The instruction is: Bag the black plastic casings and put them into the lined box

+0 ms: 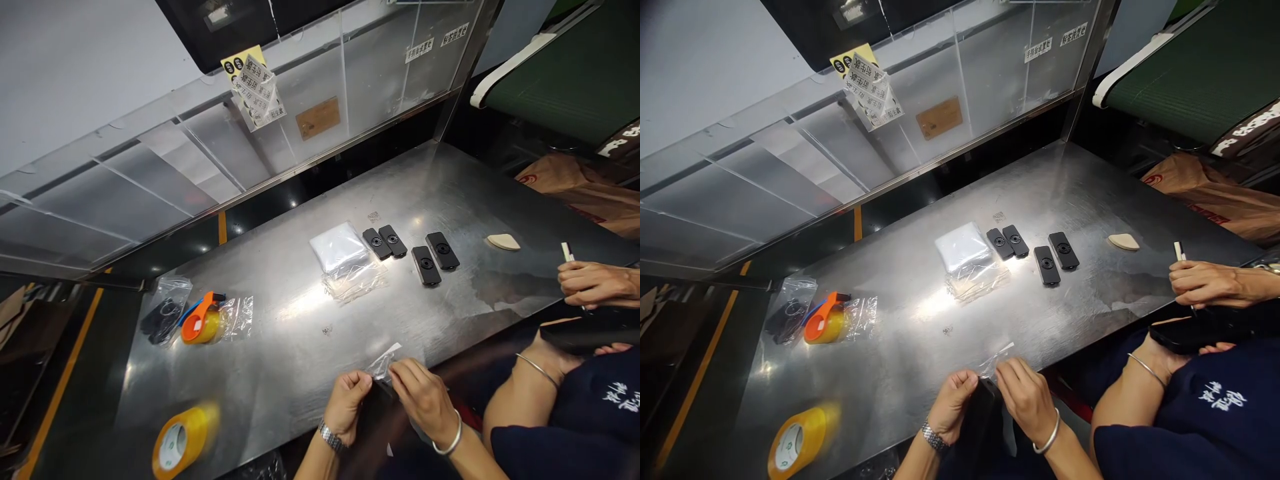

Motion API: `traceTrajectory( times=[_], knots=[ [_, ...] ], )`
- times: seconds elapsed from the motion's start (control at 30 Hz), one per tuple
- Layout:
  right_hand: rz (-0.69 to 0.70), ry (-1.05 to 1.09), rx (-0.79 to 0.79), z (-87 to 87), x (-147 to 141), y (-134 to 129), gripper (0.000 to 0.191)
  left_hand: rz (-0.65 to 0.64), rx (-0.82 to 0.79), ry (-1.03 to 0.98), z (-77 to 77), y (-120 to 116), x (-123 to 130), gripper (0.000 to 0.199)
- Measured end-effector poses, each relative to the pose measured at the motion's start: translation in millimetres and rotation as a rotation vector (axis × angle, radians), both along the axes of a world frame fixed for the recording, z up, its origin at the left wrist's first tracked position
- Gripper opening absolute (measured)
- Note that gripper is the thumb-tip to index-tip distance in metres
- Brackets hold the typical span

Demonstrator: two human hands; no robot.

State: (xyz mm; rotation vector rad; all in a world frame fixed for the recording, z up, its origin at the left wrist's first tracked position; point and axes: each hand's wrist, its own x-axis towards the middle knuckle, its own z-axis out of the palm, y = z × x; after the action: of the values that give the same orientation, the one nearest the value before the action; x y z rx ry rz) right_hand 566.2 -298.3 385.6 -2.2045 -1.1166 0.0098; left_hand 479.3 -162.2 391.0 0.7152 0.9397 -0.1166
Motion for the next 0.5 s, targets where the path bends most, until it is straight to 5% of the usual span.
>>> traceTrajectory(
  times=[0.2, 0.37, 0.5],
  knots=[
    [-0.097, 0.06, 0.068, 5.2, -10.1, -7.1, 0.019, 0.004, -0.008, -0.068, 1.4, -7.9, -3.2, 0.028],
    [-0.054, 0.233, 0.031, 11.4, -23.8, -13.4, 0.021, 0.064, -0.034, -0.06, 7.1, -16.2, -13.4, 0.029],
    [-0.046, 0.174, 0.003, 14.6, -36.0, -15.3, 0.023, 0.104, 0.025, -0.016, 10.5, -20.5, -22.2, 0.03]
  ],
)
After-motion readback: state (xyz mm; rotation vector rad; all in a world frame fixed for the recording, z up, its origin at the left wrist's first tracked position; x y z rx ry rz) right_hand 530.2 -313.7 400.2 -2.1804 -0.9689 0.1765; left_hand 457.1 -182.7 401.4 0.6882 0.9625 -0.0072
